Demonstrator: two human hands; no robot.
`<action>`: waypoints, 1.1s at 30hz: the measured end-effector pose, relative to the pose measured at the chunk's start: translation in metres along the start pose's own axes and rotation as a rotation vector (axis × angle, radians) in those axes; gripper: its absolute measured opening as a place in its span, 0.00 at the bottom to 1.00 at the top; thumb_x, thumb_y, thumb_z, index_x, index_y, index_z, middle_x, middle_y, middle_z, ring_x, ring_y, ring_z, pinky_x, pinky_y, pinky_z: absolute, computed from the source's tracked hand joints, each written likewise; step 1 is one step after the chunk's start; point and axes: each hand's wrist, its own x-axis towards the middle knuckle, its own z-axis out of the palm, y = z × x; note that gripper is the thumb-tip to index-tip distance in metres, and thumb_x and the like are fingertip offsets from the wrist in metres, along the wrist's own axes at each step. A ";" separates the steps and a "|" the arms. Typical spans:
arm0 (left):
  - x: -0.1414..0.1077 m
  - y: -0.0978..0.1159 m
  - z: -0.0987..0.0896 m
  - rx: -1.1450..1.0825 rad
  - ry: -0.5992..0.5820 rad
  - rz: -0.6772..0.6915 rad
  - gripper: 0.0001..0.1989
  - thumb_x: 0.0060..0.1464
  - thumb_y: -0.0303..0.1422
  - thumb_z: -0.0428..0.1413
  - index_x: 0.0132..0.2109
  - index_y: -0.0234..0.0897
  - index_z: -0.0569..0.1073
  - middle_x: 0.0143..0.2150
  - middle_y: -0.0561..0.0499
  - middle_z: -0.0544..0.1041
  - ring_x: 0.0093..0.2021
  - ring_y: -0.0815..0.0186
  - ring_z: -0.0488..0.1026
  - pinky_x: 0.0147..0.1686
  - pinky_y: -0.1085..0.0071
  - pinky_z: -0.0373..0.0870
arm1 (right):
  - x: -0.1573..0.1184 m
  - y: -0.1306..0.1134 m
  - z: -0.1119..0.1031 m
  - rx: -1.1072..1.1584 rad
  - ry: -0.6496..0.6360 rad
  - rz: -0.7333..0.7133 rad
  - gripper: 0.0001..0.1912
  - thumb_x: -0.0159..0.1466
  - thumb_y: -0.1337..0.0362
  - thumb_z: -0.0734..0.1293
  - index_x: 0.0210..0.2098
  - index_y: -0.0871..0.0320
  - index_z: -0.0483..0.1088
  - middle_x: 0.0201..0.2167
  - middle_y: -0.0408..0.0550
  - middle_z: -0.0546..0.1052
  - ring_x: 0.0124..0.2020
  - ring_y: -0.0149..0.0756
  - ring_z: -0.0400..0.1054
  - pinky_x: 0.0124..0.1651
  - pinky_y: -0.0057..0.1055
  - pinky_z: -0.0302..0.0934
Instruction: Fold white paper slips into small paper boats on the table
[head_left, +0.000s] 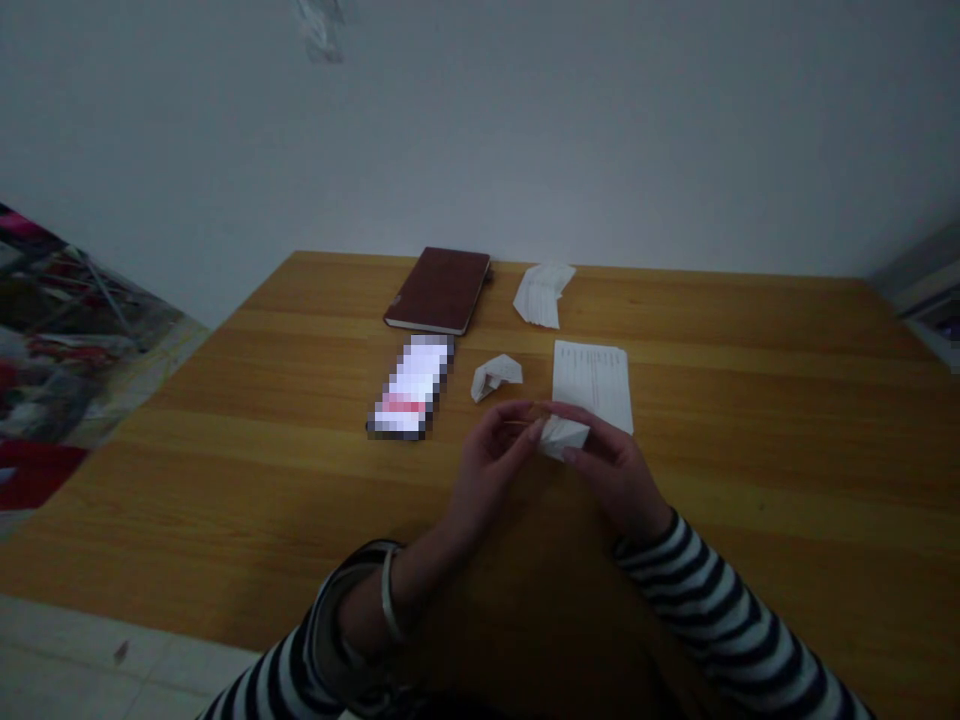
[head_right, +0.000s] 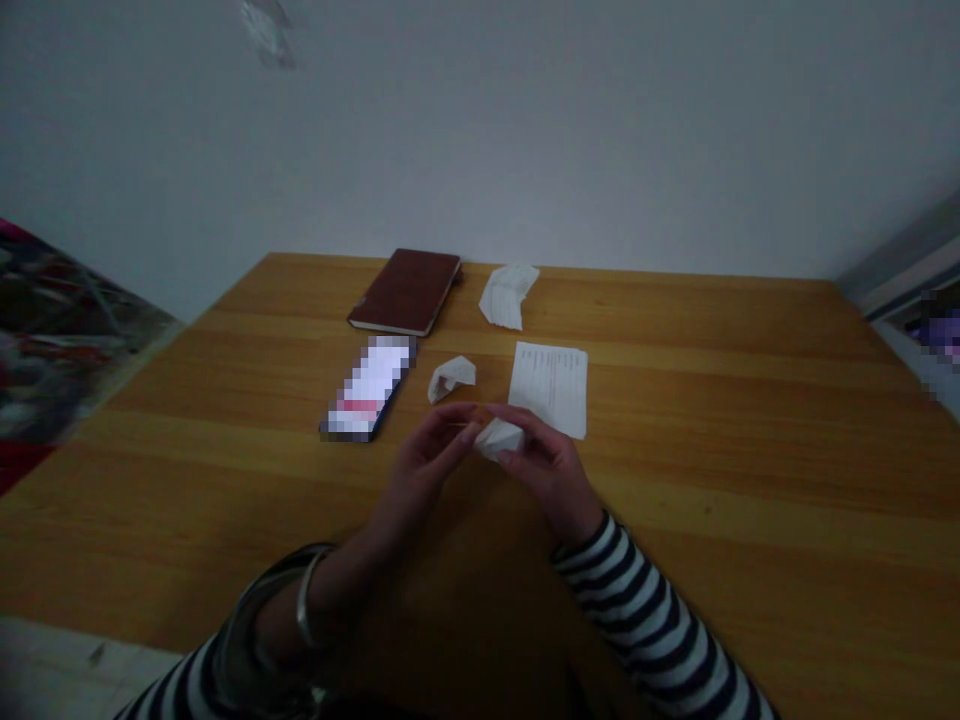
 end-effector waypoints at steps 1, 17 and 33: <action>0.002 -0.001 -0.002 -0.045 -0.018 -0.085 0.13 0.57 0.36 0.60 0.47 0.36 0.73 0.44 0.46 0.79 0.41 0.65 0.77 0.42 0.69 0.74 | 0.001 -0.001 -0.001 -0.047 -0.019 -0.028 0.20 0.60 0.59 0.70 0.53 0.47 0.73 0.58 0.47 0.73 0.61 0.45 0.65 0.64 0.52 0.57; 0.003 -0.005 0.001 -0.199 0.132 -0.150 0.12 0.44 0.32 0.69 0.35 0.35 0.76 0.34 0.52 0.80 0.34 0.70 0.76 0.37 0.74 0.72 | -0.014 0.010 0.027 -0.163 0.486 0.085 0.30 0.55 0.57 0.74 0.55 0.52 0.65 0.45 0.50 0.71 0.46 0.41 0.70 0.47 0.40 0.71; -0.003 -0.010 0.007 -0.425 0.119 -0.320 0.12 0.42 0.30 0.70 0.36 0.34 0.79 0.32 0.52 0.82 0.32 0.72 0.77 0.37 0.78 0.72 | -0.011 0.008 0.029 0.196 0.449 0.109 0.24 0.51 0.64 0.77 0.40 0.52 0.60 0.32 0.39 0.80 0.33 0.33 0.75 0.38 0.31 0.69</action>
